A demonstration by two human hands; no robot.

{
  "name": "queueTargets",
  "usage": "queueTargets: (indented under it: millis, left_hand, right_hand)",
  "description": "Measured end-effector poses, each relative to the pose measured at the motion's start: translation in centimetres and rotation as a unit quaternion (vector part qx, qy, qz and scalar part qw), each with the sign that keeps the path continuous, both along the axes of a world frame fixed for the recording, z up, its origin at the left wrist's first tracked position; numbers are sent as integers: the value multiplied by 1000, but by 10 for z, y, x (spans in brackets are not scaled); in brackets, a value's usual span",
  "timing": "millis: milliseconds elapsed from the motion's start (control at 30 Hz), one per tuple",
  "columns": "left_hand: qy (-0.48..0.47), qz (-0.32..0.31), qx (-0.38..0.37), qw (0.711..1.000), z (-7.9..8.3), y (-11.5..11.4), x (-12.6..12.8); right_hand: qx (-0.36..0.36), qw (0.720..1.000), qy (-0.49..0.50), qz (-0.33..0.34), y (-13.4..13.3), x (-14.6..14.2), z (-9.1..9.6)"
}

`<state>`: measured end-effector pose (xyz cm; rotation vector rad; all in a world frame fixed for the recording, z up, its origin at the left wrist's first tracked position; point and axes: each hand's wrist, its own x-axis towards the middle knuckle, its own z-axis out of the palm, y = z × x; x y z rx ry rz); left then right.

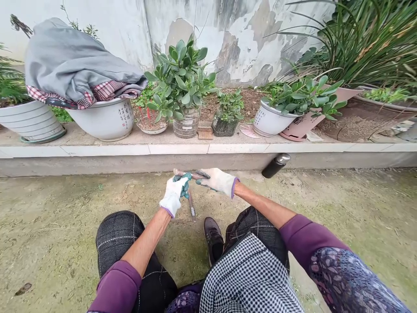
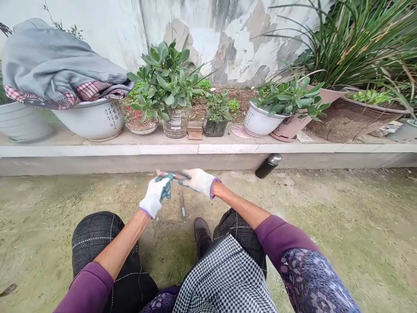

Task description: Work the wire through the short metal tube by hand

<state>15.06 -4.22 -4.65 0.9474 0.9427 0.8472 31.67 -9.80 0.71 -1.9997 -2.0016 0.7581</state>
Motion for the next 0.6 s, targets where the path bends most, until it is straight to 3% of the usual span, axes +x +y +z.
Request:
queueTargets:
  millis: [100,200,433,600]
  left_hand:
    - [8,7,-3,1000,-1,2,2]
    - [16,-1,-3,1000,-1,1,1]
    - [54,-36,68,996,0,-13,-2]
    - [50,-46,57,996,4,-13,-4]
  right_hand:
    - [69,988,-132,24,5,0,-6]
    - [68,972,-225,28,9,2,-8]
    - [38,957,-283,56,10,1,-14]
    - [23,946,-301,114,9,-20,-28]
